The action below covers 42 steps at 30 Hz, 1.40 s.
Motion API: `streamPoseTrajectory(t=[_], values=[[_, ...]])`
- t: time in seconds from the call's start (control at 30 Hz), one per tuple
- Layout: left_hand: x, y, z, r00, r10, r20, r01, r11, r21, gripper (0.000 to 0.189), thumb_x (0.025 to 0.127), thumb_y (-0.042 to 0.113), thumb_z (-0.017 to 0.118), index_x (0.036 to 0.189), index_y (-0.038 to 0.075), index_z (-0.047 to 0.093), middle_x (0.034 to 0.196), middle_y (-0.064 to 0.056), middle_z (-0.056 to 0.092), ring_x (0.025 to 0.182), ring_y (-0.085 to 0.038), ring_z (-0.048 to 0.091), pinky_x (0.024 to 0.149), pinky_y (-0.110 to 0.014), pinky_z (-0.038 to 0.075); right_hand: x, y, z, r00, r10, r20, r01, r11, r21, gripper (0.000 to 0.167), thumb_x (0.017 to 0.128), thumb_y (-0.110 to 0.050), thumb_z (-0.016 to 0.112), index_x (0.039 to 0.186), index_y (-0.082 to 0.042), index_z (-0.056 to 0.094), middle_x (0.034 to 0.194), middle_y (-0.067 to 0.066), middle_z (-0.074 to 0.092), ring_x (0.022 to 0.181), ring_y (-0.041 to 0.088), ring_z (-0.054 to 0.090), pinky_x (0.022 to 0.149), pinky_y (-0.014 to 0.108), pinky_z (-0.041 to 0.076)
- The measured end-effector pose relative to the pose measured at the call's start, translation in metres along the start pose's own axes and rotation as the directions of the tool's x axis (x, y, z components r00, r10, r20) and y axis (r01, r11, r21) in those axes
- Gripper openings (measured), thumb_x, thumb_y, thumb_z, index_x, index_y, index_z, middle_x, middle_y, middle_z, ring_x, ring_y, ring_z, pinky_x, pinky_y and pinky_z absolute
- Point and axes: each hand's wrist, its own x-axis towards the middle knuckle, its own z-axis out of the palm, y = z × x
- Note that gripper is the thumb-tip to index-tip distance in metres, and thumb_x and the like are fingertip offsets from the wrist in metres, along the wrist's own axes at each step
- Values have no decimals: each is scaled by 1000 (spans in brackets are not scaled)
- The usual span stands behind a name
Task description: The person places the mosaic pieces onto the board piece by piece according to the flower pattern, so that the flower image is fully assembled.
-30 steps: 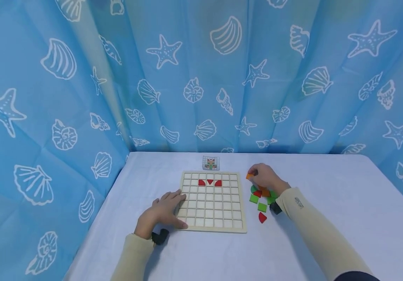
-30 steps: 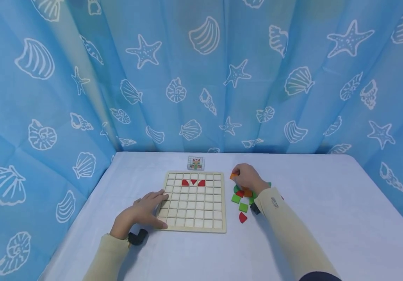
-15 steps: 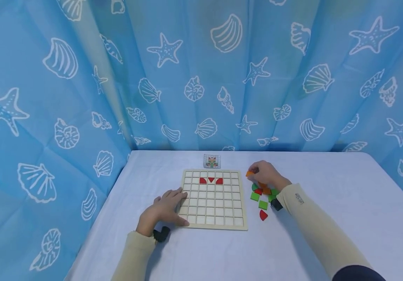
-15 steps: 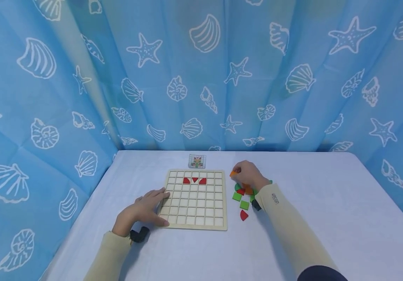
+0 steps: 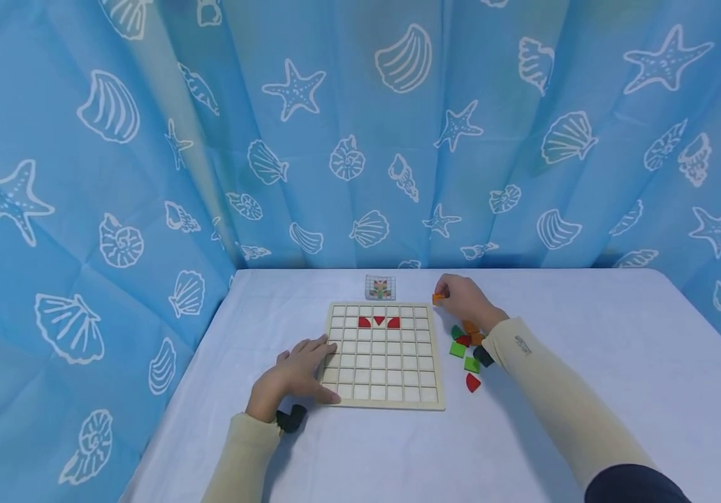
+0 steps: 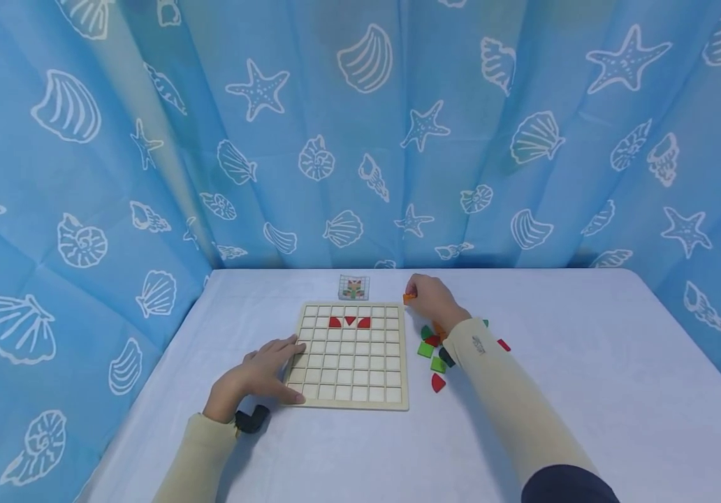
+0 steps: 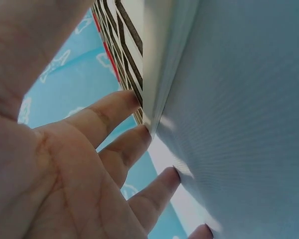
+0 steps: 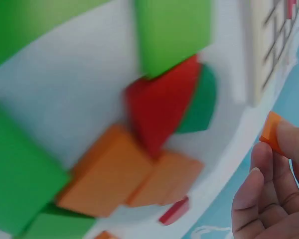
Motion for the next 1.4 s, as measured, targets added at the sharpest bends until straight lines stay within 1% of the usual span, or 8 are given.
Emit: streamPoseTrajectory(t=[0.3, 0.47, 0.57, 0.7, 0.8, 1.1, 1.23, 1.4], values=[[-1, -1, -1, 1000, 10, -1, -10, 1000, -3, 100, 71, 50, 85, 153, 19, 38, 164, -5, 25, 151, -35, 21, 116, -66, 18, 6, -26, 9, 1000, -6, -28, 7, 999, 45, 25, 95, -11, 61, 118, -4, 62, 113, 16, 63, 101, 29, 57, 92, 44, 51], [-1, -1, -2, 1000, 16, 0, -16, 1000, -6, 100, 71, 51, 85, 153, 19, 38, 164, -5, 26, 150, -35, 22, 116, -67, 18, 1, -41, 22, 998, -53, -28, 54, 996, 66, 23, 93, -11, 63, 115, -4, 64, 111, 15, 65, 101, 28, 59, 91, 42, 52], [-2, -1, -2, 1000, 16, 2, -16, 1000, -8, 100, 71, 51, 85, 153, 19, 38, 164, -5, 25, 151, -35, 21, 116, -67, 17, -2, -50, 30, 997, -74, -25, 77, 984, 159, 21, 94, -13, 63, 113, -3, 65, 109, 14, 66, 99, 27, 60, 87, 41, 53], [-2, 0, -2, 1000, 29, -2, -30, 999, -17, 99, 71, 50, 85, 153, 19, 38, 164, -5, 25, 150, -36, 21, 116, -67, 17, -5, -60, 40, 998, -67, -23, 71, 947, 312, 19, 95, -15, 64, 110, -4, 66, 106, 14, 66, 94, 26, 61, 81, 38, 54], [-1, -1, -2, 999, 33, -2, -33, 999, -17, 99, 71, 50, 85, 153, 19, 38, 164, -5, 25, 150, -36, 21, 116, -66, 17, -7, -68, 47, 997, -80, -12, 79, 931, 356, 19, 95, -15, 64, 110, -4, 67, 105, 13, 67, 91, 24, 62, 76, 35, 53], [-2, -4, -2, 1000, 25, 1, -25, 1000, 10, 100, 71, 51, 85, 153, 18, 38, 164, -6, 25, 150, -36, 22, 115, -68, 19, -13, -93, 66, 984, -177, 27, 156, 922, 355, 15, 93, -12, 67, 106, -3, 68, 98, 10, 68, 84, 20, 63, 73, 33, 53], [-2, -4, -3, 1000, 25, -7, -25, 1000, 12, 99, 71, 50, 85, 152, 18, 39, 164, -6, 26, 150, -36, 22, 114, -68, 19, -15, -100, 72, 979, -200, 36, 180, 935, 305, 11, 91, -11, 68, 100, -5, 70, 96, 7, 68, 84, 18, 62, 75, 34, 52], [-1, -1, -2, 1000, 30, -6, -30, 999, 12, 99, 70, 50, 85, 152, 18, 39, 164, -6, 27, 150, -36, 23, 114, -68, 19, -17, -103, 77, 976, -210, 58, 187, 946, 266, 12, 90, -8, 69, 102, -5, 70, 94, 6, 68, 83, 16, 61, 76, 32, 53]])
